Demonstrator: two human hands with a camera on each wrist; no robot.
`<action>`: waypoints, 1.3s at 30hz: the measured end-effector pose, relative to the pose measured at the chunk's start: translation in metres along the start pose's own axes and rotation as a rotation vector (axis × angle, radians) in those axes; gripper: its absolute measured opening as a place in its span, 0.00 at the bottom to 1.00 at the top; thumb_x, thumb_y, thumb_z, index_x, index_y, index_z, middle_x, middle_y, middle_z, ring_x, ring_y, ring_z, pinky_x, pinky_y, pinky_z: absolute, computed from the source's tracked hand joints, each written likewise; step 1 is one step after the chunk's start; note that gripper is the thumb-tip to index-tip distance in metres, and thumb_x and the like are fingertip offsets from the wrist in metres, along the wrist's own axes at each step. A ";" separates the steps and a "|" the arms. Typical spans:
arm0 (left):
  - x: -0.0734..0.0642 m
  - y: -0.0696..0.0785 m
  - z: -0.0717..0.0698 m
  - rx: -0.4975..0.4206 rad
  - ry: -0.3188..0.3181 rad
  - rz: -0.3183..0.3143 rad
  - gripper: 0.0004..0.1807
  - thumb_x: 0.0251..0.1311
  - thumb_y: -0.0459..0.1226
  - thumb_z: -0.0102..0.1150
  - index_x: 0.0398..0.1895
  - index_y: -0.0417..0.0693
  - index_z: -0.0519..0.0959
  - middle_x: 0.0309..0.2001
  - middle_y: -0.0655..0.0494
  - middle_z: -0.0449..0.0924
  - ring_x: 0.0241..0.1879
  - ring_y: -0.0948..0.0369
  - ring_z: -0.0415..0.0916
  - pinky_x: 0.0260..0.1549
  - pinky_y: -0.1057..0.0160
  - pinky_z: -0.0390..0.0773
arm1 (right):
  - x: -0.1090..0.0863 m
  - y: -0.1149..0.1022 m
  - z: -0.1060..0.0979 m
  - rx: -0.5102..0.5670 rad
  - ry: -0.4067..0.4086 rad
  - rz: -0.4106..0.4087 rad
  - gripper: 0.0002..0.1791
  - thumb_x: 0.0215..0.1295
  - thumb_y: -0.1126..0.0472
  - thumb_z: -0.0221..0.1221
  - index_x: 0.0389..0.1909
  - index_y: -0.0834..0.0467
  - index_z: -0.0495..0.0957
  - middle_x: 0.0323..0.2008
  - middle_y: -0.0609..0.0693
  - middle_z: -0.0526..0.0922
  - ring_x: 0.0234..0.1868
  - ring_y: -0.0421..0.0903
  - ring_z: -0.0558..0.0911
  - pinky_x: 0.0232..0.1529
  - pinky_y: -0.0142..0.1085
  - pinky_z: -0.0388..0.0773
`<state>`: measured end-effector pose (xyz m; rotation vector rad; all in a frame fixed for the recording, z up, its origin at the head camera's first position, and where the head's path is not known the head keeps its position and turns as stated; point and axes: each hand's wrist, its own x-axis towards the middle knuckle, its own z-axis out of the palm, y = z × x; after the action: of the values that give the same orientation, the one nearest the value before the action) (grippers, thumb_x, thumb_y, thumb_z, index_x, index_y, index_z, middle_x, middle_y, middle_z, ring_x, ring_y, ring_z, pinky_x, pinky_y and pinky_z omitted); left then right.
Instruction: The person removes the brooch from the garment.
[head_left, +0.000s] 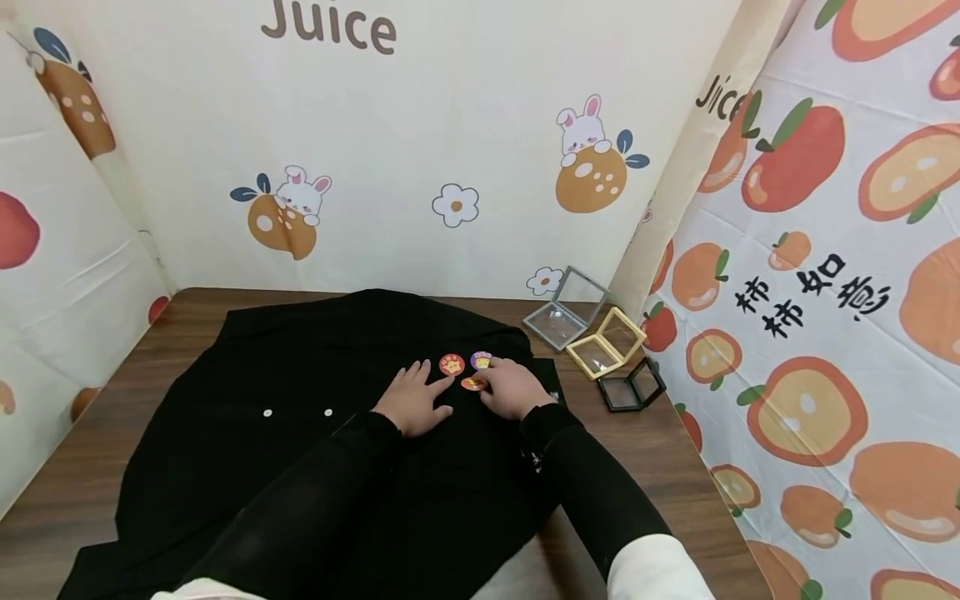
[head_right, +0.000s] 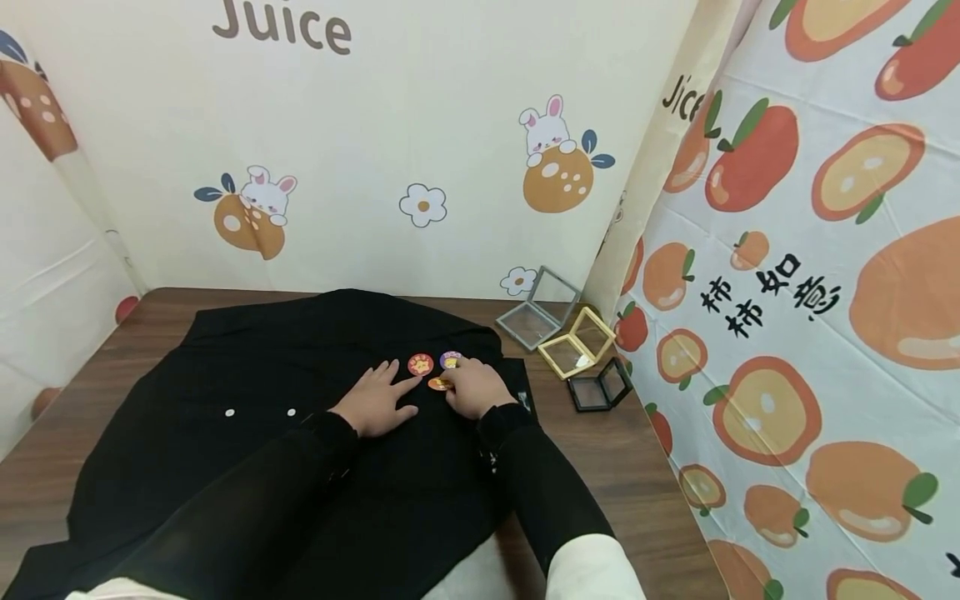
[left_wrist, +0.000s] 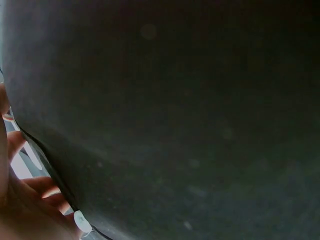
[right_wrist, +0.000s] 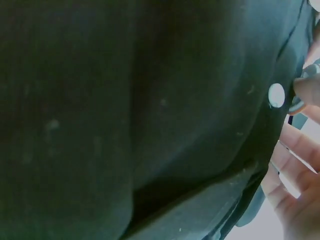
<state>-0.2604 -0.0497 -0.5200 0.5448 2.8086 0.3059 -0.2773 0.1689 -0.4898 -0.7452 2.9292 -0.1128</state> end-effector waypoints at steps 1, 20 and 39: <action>0.001 -0.001 0.000 0.000 0.002 0.004 0.35 0.74 0.61 0.50 0.81 0.66 0.61 0.81 0.37 0.47 0.80 0.40 0.43 0.75 0.39 0.45 | 0.000 0.001 -0.001 0.023 -0.006 0.016 0.16 0.74 0.54 0.61 0.60 0.48 0.84 0.55 0.51 0.80 0.53 0.50 0.80 0.58 0.46 0.76; 0.008 0.010 -0.008 -0.029 0.021 0.102 0.39 0.72 0.51 0.59 0.83 0.62 0.57 0.82 0.42 0.48 0.79 0.45 0.49 0.76 0.43 0.48 | 0.008 0.019 0.013 0.629 0.082 0.284 0.10 0.75 0.50 0.62 0.42 0.52 0.85 0.38 0.47 0.82 0.36 0.45 0.78 0.44 0.42 0.76; 0.015 0.008 -0.014 -0.101 0.071 0.161 0.43 0.71 0.50 0.62 0.84 0.67 0.52 0.82 0.42 0.46 0.78 0.43 0.51 0.76 0.43 0.49 | 0.017 0.012 0.012 0.655 0.144 0.404 0.19 0.75 0.47 0.61 0.29 0.57 0.76 0.24 0.50 0.74 0.25 0.46 0.73 0.29 0.37 0.68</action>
<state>-0.2755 -0.0389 -0.5081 0.7523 2.8031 0.5058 -0.2965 0.1710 -0.5042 -0.0473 2.8082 -1.0477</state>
